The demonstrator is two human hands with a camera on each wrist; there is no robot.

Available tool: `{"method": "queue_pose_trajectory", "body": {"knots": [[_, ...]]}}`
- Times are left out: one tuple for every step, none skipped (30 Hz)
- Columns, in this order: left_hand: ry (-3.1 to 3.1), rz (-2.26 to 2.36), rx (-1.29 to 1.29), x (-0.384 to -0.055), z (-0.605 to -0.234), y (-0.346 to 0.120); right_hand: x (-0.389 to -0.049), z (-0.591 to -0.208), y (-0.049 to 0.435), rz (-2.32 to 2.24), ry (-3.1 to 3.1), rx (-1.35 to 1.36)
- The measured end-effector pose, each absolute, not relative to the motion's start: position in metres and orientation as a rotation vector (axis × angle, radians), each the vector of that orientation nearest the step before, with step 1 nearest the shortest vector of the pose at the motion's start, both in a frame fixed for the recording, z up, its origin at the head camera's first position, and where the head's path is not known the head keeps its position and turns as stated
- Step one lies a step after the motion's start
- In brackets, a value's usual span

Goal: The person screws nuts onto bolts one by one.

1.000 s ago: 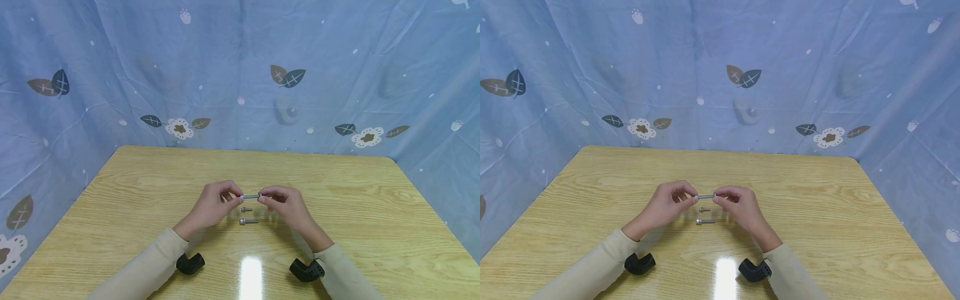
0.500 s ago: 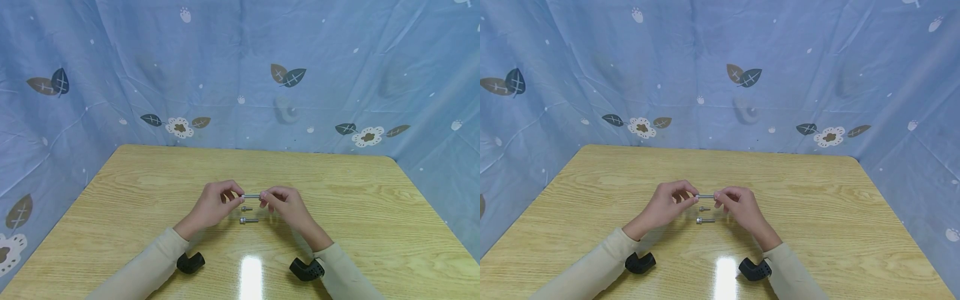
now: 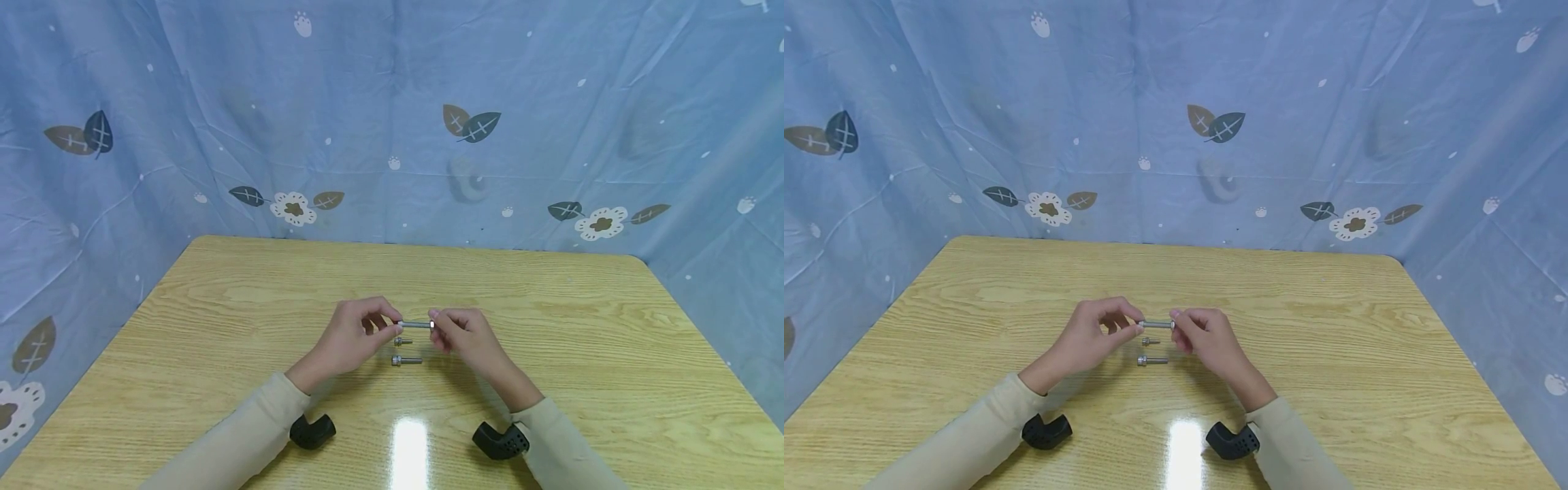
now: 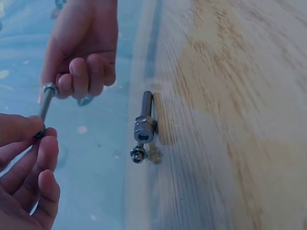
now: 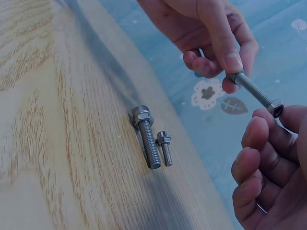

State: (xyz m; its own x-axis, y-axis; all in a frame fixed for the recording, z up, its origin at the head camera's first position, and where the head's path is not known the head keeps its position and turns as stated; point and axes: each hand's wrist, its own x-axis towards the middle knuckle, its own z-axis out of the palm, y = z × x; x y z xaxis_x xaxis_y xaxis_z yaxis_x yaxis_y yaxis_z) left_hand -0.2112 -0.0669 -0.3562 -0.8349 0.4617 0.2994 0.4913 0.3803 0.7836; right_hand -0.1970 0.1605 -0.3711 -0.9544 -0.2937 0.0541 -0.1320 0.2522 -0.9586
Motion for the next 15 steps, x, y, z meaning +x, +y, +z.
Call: {"method": "queue_pose_trajectory", "body": {"knots": [[-2.582,-1.496,-0.893,-0.211,-0.3562,-0.067,-0.1968,-0.371,0.1604,-1.802,2.365,-0.404],[-2.582,-1.506,-0.891,-0.2109,-0.3564,-0.067,-0.1967,-0.371,0.1602,-1.805,2.358,-0.397],[-2.583,-1.514,-0.889,-0.2107,-0.3565,-0.0669,-0.1968,-0.3712,0.1599,-1.806,2.356,-0.396],[-2.585,-1.521,-0.886,-0.2105,-0.3566,-0.0668,-0.1969,-0.3715,0.1597,-1.807,2.358,-0.395],[-2.588,-1.524,-0.883,-0.2104,-0.3567,-0.0669,-0.197,-0.3717,0.1598,-1.806,2.364,-0.39],[-2.592,-1.525,-0.877,-0.2103,-0.3566,-0.0668,-0.1971,-0.3719,0.1597,-1.81,2.373,-0.383],[-2.595,-1.528,-0.871,-0.2103,-0.3567,-0.0669,-0.1971,-0.3718,0.1595,-1.82,2.382,-0.375],[-2.599,-1.531,-0.861,-0.2105,-0.3568,-0.0668,-0.1972,-0.3717,0.1594,-1.828,2.397,-0.367],[-2.603,-1.535,-0.851,-0.2107,-0.3567,-0.0668,-0.1972,-0.3715,0.1595,-1.839,2.41,-0.36],[-2.606,-1.539,-0.837,-0.2109,-0.3566,-0.0669,-0.1971,-0.3711,0.1597,-1.86,2.415,-0.355],[-2.612,-1.544,-0.82,-0.2112,-0.3563,-0.0671,-0.1969,-0.3706,0.1601,-1.882,2.418,-0.355],[-2.618,-1.547,-0.8,-0.2115,-0.3559,-0.0673,-0.1967,-0.37,0.1604,-1.904,2.418,-0.361],[-2.623,-1.552,-0.777,-0.2118,-0.3556,-0.0675,-0.1964,-0.3695,0.1609,-1.923,2.419,-0.376],[-2.626,-1.558,-0.756,-0.2122,-0.3552,-0.0679,-0.1961,-0.3691,0.1615,-1.935,2.422,-0.399],[-2.628,-1.565,-0.734,-0.2126,-0.3548,-0.0682,-0.1957,-0.3687,0.1619,-1.944,2.423,-0.423]]}}
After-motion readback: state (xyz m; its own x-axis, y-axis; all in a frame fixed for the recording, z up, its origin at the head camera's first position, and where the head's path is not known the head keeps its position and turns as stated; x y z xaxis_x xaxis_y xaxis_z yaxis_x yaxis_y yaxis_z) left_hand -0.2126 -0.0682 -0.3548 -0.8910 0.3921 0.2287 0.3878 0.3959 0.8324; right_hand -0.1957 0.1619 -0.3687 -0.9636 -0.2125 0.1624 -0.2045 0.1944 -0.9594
